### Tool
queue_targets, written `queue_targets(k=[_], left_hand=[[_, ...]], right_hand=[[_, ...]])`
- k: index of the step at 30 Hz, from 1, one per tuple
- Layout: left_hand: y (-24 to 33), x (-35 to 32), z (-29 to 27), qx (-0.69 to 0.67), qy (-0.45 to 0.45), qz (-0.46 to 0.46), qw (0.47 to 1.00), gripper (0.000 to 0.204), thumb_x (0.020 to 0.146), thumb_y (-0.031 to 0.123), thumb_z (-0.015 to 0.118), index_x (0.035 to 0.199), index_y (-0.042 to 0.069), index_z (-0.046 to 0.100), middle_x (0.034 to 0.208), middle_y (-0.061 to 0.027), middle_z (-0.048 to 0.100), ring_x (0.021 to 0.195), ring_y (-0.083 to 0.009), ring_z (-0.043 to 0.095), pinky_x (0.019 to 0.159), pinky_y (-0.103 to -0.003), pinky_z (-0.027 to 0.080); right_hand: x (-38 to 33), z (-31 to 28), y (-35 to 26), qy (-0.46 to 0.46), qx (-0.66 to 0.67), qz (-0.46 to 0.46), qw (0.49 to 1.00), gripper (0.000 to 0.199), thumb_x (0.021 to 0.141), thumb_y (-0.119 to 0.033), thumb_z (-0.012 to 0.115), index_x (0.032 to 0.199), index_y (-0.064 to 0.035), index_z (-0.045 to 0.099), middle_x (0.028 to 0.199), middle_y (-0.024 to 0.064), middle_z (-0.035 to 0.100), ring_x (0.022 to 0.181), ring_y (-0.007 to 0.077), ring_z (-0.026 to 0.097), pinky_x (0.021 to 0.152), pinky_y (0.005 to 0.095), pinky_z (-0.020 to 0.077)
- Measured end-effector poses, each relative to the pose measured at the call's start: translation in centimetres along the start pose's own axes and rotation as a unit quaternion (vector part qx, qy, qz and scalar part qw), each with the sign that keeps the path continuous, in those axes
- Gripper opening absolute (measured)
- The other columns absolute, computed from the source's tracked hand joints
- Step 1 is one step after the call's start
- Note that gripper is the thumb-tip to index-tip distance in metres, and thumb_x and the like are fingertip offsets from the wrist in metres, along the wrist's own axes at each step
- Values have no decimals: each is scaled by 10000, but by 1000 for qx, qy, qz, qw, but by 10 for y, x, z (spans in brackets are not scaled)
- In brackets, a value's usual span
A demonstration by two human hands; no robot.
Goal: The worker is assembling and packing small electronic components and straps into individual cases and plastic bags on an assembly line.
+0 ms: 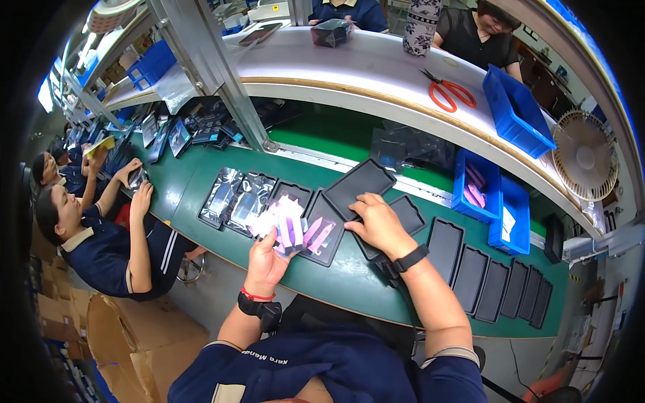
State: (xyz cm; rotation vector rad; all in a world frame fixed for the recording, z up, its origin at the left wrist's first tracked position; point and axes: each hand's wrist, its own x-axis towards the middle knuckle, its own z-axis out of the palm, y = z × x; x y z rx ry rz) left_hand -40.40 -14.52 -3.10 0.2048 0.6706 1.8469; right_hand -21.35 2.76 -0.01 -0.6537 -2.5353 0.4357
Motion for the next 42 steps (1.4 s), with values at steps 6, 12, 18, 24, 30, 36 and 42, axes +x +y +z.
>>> queue_targets(k=[6,12,18,24,30,36,42], left_hand=[[2,-4,4,18,0,10,1000,381,972,187,398,1329,56,387,1257,-123,531,1111,-299,553,916,-525,460],[5,-3,6,33,-5,5,999,382,977,225,387,1315,50,406,1230,-126,550,1096,-293,562,907,-526,464],[2,-6,32,23,-24,-11,999,391,972,205,407,1321,30,392,1246,-158,529,1125,-315,544,906,-540,467],[-53,5,67,55,-81,-77,992,376,966,157,420,1320,37,377,1226,-142,529,1058,-293,578,851,-503,510],[-46,11,52,74,-52,-50,995,314,967,87,384,1268,0,410,1158,-142,568,1023,-279,599,808,-425,538],[-58,15,62,82,-9,-19,996,295,958,68,409,1246,8,438,1136,-124,580,1008,-249,600,845,-403,516],[-96,16,92,69,-45,-40,996,344,951,82,426,1289,20,410,1217,-144,543,1078,-257,574,894,-395,499]], right_hand=[[-29,-28,3,-29,49,31,998,270,676,-153,750,841,-22,582,997,120,531,986,307,516,792,379,468],[-59,-61,-5,-109,50,-7,993,259,629,-157,751,787,-36,585,964,113,530,973,310,511,823,382,447],[-66,-55,-25,-105,64,-44,991,371,715,-383,706,845,-39,652,958,111,618,987,298,542,900,393,394],[-35,-14,-22,49,345,270,898,270,726,-218,782,764,-12,613,586,-1,574,524,44,500,480,205,398],[-48,-9,5,44,401,321,857,181,774,-125,725,694,-33,590,579,-15,568,524,36,494,472,209,387],[-52,-24,-35,124,-22,268,955,314,737,-237,760,769,14,574,535,87,573,500,148,577,484,300,445],[-71,-26,-1,173,381,332,845,112,825,-75,670,790,-18,581,651,37,635,550,71,582,477,216,438]])
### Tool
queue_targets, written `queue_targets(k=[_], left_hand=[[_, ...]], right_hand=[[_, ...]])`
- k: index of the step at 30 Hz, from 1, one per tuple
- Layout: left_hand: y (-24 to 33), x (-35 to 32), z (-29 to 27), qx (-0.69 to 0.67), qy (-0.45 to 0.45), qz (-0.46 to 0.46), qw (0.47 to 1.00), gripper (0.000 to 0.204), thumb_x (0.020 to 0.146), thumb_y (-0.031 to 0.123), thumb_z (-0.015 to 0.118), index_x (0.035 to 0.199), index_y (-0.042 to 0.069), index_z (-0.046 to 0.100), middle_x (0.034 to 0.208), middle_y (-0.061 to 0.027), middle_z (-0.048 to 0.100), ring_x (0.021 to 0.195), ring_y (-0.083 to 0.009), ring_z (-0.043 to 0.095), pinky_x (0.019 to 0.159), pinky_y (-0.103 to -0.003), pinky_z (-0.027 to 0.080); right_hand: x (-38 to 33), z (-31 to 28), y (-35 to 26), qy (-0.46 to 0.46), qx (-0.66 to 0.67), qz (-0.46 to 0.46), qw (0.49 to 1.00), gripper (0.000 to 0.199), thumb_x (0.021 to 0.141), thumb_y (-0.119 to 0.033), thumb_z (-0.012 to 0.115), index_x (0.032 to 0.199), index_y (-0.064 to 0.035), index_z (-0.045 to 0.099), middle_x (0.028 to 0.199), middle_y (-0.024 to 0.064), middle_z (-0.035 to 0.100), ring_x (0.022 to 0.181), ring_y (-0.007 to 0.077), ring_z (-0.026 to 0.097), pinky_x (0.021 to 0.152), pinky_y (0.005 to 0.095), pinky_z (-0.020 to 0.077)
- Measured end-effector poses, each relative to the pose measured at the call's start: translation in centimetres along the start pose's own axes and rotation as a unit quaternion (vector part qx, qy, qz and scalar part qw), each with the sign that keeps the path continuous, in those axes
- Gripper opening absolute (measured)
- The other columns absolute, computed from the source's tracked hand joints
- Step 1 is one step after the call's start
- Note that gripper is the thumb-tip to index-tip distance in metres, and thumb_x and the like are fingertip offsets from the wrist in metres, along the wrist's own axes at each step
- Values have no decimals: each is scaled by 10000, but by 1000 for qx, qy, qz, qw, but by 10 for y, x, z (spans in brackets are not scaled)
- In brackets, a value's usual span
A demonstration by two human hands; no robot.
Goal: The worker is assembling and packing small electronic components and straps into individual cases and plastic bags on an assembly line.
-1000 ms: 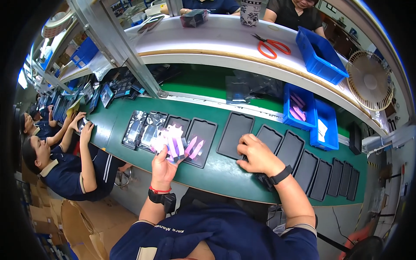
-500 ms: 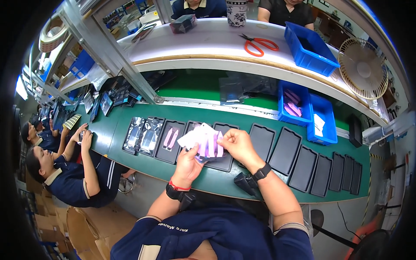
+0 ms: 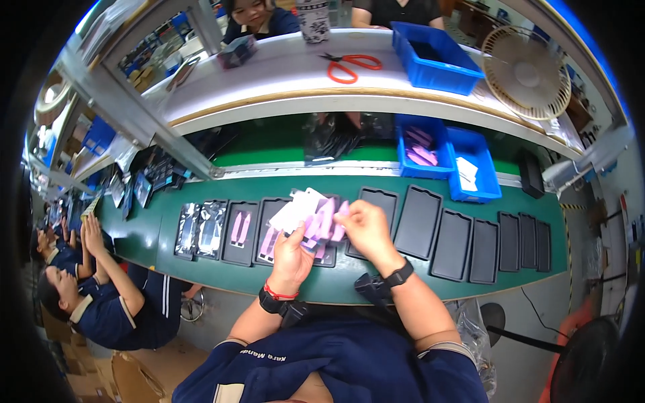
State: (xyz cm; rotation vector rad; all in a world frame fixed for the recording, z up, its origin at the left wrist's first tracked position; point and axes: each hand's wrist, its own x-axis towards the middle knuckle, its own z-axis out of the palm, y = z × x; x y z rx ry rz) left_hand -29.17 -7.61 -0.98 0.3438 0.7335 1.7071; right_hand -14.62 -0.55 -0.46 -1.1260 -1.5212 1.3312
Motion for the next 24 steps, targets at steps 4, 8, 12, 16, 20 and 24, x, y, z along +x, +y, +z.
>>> queue_targets(k=[4,8,12,16,20,24], left_hand=[[0,9,9,16,-28,-46,998,360,943,88,453,1293,16,412,1219,-153,542,1032,-318,596,817,-427,539],[-28,14,27,48,-50,-63,996,375,919,73,512,1283,30,430,1204,-150,555,1030,-302,600,807,-420,542],[-56,7,50,77,-104,-130,983,382,907,70,525,1280,58,445,1150,-125,589,1020,-259,602,815,-427,534],[-41,8,59,43,-126,-264,955,366,922,128,489,1275,36,447,1144,-142,590,1057,-279,581,849,-496,493],[-55,18,68,71,-135,-266,952,370,928,72,454,1290,9,407,1152,-173,577,1058,-298,586,836,-452,520],[-80,12,89,130,-165,-262,942,360,918,55,490,1271,26,425,1134,-162,584,1043,-283,597,816,-444,534]], right_hand=[[0,-54,4,101,-215,-13,971,205,786,-144,704,797,18,579,631,122,624,532,199,607,487,298,468],[-22,-48,-21,190,-337,-39,921,408,786,-354,696,816,37,587,645,193,619,574,316,633,519,370,489],[-25,-55,-1,114,108,-41,987,66,845,-41,630,834,-6,576,718,38,638,620,70,590,535,208,454],[-20,-123,-3,151,-10,28,988,73,813,-24,638,846,5,579,725,49,638,651,80,586,574,218,452],[-30,-146,1,211,-332,-28,919,202,741,-122,718,821,31,614,689,113,640,609,151,615,545,297,472],[-47,-120,-7,199,-84,-2,976,212,807,-170,693,850,23,616,694,65,638,565,124,600,502,278,471]])
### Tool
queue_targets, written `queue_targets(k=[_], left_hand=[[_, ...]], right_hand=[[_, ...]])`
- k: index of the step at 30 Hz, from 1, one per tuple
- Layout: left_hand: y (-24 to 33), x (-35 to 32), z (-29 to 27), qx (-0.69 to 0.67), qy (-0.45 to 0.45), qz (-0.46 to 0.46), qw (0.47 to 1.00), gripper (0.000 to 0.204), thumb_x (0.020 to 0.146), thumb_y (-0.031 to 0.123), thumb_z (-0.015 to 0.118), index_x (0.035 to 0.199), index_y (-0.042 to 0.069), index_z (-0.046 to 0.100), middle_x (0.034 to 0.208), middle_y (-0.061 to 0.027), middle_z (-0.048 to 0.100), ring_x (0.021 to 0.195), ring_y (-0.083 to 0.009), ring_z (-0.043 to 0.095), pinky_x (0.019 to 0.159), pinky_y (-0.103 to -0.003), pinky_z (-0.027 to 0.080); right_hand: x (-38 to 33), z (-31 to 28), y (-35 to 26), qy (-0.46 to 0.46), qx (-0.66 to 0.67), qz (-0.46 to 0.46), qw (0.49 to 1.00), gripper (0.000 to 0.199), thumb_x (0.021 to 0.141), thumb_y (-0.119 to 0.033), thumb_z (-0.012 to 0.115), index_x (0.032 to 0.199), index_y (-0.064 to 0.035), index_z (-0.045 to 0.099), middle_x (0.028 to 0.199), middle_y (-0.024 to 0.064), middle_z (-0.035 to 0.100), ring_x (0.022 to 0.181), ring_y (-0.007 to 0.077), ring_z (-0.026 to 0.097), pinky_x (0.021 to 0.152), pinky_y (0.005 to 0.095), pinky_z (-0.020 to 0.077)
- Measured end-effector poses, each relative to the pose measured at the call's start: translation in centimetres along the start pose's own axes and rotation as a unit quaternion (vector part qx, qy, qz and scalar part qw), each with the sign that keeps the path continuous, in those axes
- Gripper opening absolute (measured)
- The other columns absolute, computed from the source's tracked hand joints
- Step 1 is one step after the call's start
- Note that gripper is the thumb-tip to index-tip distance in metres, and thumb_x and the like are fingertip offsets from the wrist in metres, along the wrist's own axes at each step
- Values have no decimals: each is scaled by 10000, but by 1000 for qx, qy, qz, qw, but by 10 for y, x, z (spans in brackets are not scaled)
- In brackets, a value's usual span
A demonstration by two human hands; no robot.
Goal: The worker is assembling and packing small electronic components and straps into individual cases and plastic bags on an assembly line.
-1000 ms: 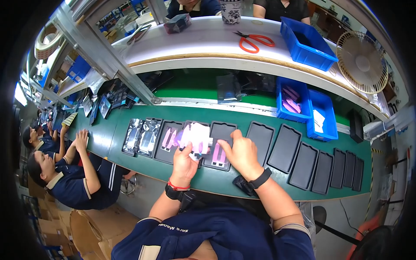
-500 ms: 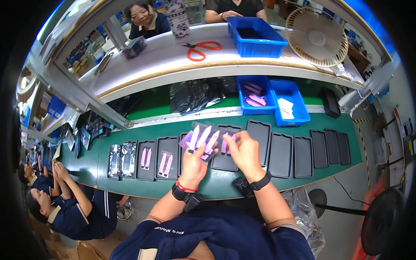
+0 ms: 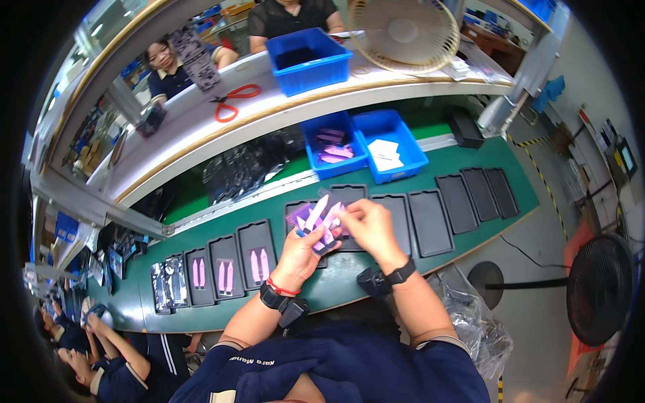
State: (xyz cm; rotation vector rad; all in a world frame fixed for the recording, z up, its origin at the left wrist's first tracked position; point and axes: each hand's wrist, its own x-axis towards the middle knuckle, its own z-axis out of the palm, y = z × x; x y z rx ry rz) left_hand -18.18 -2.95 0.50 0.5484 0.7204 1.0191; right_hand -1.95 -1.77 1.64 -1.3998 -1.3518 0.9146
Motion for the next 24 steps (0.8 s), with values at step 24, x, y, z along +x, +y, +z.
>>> queue_targets(k=[24], left_hand=[[-59,54,93,117,-42,-108,986,253,829,-40,590,1070,16,539,948,-99,652,819,-181,652,710,-318,553]], right_hand=[[-10,-162,50,236,-305,-35,922,320,717,-228,751,873,28,640,780,164,628,703,283,622,630,362,491]])
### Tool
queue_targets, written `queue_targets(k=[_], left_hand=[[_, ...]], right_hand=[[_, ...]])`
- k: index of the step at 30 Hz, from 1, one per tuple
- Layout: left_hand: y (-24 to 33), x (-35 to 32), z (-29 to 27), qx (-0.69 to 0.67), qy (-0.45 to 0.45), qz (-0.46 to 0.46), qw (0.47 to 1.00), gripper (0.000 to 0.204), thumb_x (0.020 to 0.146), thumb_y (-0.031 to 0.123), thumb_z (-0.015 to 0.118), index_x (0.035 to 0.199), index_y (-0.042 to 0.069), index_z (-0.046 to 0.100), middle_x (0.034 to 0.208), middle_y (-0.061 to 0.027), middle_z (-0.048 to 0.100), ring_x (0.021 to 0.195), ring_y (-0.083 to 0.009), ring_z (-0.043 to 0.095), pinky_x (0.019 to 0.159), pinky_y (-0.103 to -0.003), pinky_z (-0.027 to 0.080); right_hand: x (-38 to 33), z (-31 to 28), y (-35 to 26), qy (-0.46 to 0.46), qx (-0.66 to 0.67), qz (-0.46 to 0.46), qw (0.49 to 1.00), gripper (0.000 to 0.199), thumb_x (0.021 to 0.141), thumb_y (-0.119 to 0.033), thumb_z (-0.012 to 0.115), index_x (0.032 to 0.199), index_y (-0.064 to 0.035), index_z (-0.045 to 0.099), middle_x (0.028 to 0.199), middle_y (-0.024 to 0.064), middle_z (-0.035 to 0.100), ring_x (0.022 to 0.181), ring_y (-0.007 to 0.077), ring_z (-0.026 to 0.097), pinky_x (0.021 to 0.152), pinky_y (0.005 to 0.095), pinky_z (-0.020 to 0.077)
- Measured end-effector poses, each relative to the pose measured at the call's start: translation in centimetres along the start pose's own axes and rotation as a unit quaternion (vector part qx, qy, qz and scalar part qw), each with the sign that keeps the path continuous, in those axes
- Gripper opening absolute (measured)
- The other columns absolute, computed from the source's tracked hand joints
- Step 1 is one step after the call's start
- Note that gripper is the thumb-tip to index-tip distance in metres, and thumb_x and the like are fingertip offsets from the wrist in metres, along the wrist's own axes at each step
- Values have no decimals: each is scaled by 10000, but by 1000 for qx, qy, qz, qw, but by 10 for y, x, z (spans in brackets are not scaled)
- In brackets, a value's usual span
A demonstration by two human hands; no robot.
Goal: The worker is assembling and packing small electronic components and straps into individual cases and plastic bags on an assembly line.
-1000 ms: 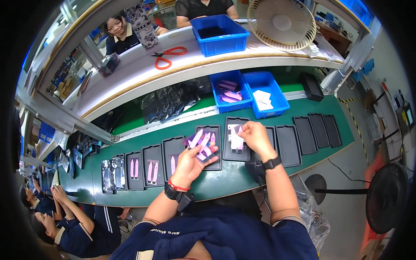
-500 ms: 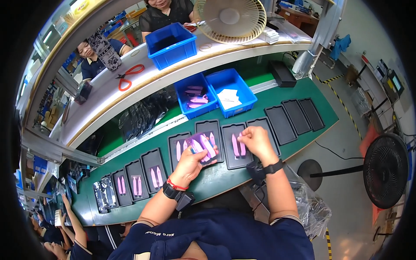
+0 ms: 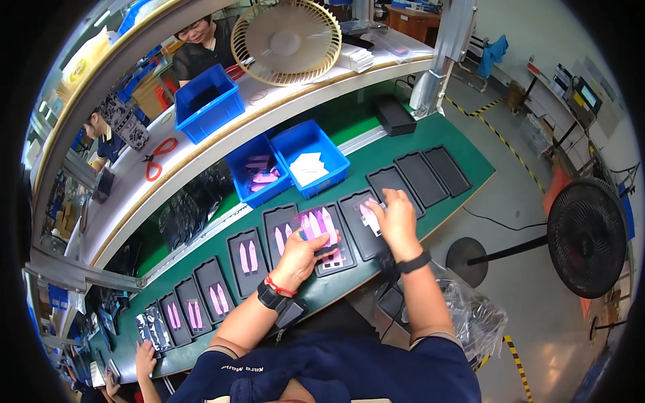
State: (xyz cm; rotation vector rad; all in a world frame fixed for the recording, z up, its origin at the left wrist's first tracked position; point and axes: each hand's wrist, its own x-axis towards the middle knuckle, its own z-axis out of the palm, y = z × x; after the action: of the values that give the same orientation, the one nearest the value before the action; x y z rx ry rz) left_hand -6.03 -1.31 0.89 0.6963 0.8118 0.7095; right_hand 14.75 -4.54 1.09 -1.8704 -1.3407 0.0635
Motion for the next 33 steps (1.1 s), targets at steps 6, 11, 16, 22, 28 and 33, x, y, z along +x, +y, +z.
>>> queue_targets(k=[6,11,16,22,28,33], left_hand=[[-12,15,20,-46,-62,-11,997,260,835,-23,602,1085,18,546,1014,-111,635,922,-201,632,808,-385,537],[-6,19,24,-15,-30,-20,999,242,851,7,600,1085,15,542,1022,-129,638,931,-225,637,795,-383,543],[-14,33,29,16,-7,22,1000,252,825,-5,629,1065,1,551,959,-108,655,851,-214,655,759,-347,553],[-9,30,36,-27,-77,-9,997,265,890,38,540,1147,-13,501,1075,-163,619,999,-287,616,836,-440,517],[-8,32,20,13,3,32,999,235,848,14,596,1078,29,554,982,-115,647,872,-221,653,763,-363,543],[-16,37,31,33,7,81,996,233,796,-8,655,1018,19,592,947,-66,645,797,-153,637,713,-304,535]], right_hand=[[-11,21,-5,-89,331,24,939,93,809,-92,665,799,-12,620,654,0,577,590,63,523,553,236,449],[60,-18,69,-113,78,117,984,212,738,-126,723,868,23,647,727,113,647,646,177,630,583,298,493],[30,-19,0,-21,46,-8,999,311,721,-271,741,861,-9,647,824,147,616,750,300,616,661,367,491],[46,-11,51,-8,328,56,943,35,822,-45,631,827,-11,629,688,5,611,626,69,556,552,236,449],[92,-26,119,55,-112,27,992,253,724,-163,719,927,-21,670,816,114,636,764,262,594,696,365,469],[29,-13,9,-65,113,-108,986,280,703,-205,755,838,2,623,810,115,607,767,241,587,684,341,457]])
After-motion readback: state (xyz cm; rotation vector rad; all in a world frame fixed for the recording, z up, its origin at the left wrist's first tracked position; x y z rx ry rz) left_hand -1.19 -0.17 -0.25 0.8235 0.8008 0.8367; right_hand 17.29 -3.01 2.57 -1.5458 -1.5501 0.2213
